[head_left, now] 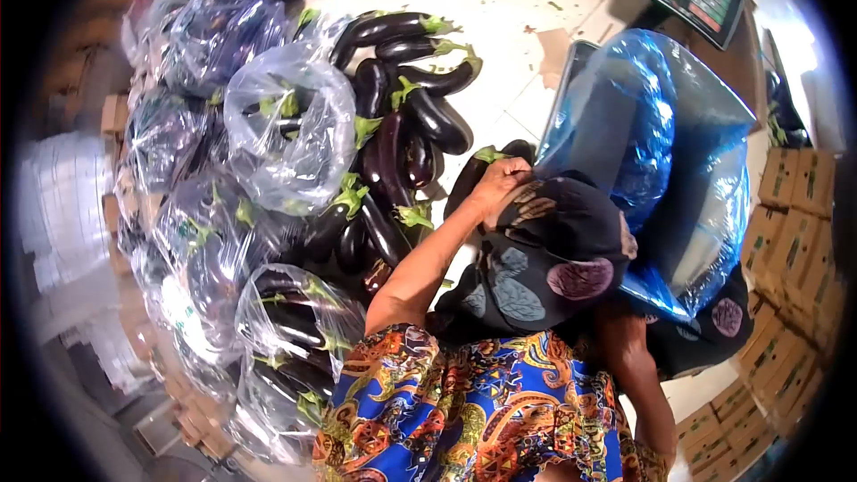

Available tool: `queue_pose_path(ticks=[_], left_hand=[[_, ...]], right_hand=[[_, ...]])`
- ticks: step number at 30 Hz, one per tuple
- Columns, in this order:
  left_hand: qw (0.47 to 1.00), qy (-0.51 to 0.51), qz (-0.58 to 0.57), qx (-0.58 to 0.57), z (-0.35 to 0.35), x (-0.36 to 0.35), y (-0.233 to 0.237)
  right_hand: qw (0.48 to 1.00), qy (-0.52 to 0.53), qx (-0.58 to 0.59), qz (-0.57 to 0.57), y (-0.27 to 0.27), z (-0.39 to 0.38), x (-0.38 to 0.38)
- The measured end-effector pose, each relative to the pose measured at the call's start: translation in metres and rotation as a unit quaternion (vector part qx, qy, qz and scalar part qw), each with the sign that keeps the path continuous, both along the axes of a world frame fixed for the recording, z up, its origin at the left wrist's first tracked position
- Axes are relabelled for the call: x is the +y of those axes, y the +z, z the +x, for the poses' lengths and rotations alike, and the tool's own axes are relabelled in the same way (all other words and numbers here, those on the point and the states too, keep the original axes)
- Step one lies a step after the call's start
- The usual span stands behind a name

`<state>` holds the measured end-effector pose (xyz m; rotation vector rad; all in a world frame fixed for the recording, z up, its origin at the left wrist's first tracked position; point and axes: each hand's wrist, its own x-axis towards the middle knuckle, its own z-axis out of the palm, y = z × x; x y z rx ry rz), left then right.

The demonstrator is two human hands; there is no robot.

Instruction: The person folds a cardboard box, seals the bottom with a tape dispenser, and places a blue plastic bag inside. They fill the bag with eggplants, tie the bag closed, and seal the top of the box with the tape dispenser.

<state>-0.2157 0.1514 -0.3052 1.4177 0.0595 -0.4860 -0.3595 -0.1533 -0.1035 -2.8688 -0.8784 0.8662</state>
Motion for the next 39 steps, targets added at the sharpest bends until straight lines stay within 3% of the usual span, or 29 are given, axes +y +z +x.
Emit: queue_pose_path(ticks=[1,2,3,4,5,8,10,12,13,14,16,17,18,20,22,23,24,26,27,28,30,32,34,35,37,39], left_hand=[[0.991,0.042,0.121,-0.027,-0.005,0.005,0.022],[0.966,0.079,0.241,-0.052,-0.01,0.008,0.058],[0.951,0.157,0.244,-0.107,-0.017,0.014,0.08],[0.906,0.142,0.34,-0.208,-0.017,0.031,0.096],[0.876,0.173,0.397,-0.214,-0.024,0.049,0.093],[0.739,0.208,0.574,-0.285,-0.044,0.104,0.096],[0.768,0.243,0.564,-0.18,-0.066,0.126,0.098],[0.841,0.356,0.405,-0.048,-0.099,0.142,0.104],[0.804,0.363,0.466,-0.062,-0.119,0.155,0.098],[0.797,0.4,0.451,-0.03,-0.135,0.155,0.105],[0.748,0.396,0.532,0.018,-0.167,0.16,0.089],[0.732,0.386,0.562,0.02,-0.179,0.156,0.077],[0.751,0.367,0.543,0.082,-0.183,0.15,0.077],[0.735,0.383,0.556,0.065,-0.19,0.137,0.055],[0.685,0.392,0.607,0.096,-0.189,0.136,0.019],[0.688,0.395,0.598,0.11,-0.182,0.135,0.02],[0.693,0.398,0.588,0.124,-0.175,0.131,0.022],[0.77,0.422,0.435,0.2,-0.166,0.126,0.057],[0.82,0.475,0.236,0.215,-0.167,0.126,0.068],[0.839,0.465,0.129,0.253,-0.173,0.13,0.085],[0.848,0.432,-0.065,0.301,-0.188,0.133,0.116],[0.785,0.481,-0.239,0.307,-0.186,0.11,0.162],[0.785,0.458,-0.314,0.273,-0.178,0.092,0.203],[0.807,0.411,-0.344,0.248,-0.173,0.088,0.214],[0.876,0.333,-0.308,0.165,-0.14,0.071,0.254],[0.909,0.228,-0.342,0.069,-0.1,0.054,0.275]], right_hand=[[0.991,-0.027,0.129,0.009,0.051,0.003,0.004],[0.972,-0.064,0.224,-0.008,0.062,0.003,0.003],[0.963,-0.02,0.267,-0.004,0.085,0.003,-0.007],[0.966,-0.025,0.241,0.086,0.116,0.016,-0.003],[0.941,-0.041,0.333,0.044,0.136,0.037,0.003],[0.921,-0.079,0.289,0.248,0.168,0.069,0.001],[0.911,-0.157,0.224,0.309,0.175,0.087,-0.003],[0.88,-0.339,0.193,0.27,0.187,0.101,-0.017],[0.854,-0.422,0.183,0.243,0.188,0.113,-0.025],[0.847,-0.447,0.174,0.231,0.183,0.128,-0.029],[0.915,-0.315,0.13,0.214,0.159,0.168,-0.031],[0.903,-0.338,0.125,0.235,0.143,0.179,-0.029],[0.909,-0.321,0.123,0.236,0.133,0.19,-0.022],[0.95,-0.237,0.02,0.202,0.11,0.195,-0.016],[0.968,-0.149,0.015,0.201,0.112,0.199,-0.009],[0.974,-0.103,0.013,0.2,0.113,0.201,-0.005],[0.975,-0.106,0.028,0.191,0.115,0.205,-0.001],[0.975,-0.124,0.057,0.173,0.119,0.208,0.003],[0.976,-0.108,0.043,0.184,0.118,0.207,-0.002],[0.971,-0.13,0.06,0.191,0.116,0.207,-0.005],[0.96,-0.169,0.094,0.205,0.113,0.208,-0.009],[0.953,-0.169,0.133,0.215,0.116,0.213,-0.006],[0.94,-0.153,0.159,0.259,0.119,0.215,-0.002],[0.938,-0.1,0.161,0.289,0.121,0.218,0.002],[0.912,-0.117,0.246,0.306,0.124,0.22,-0.002],[0.894,-0.165,0.225,0.351,0.138,0.217,0.005]])
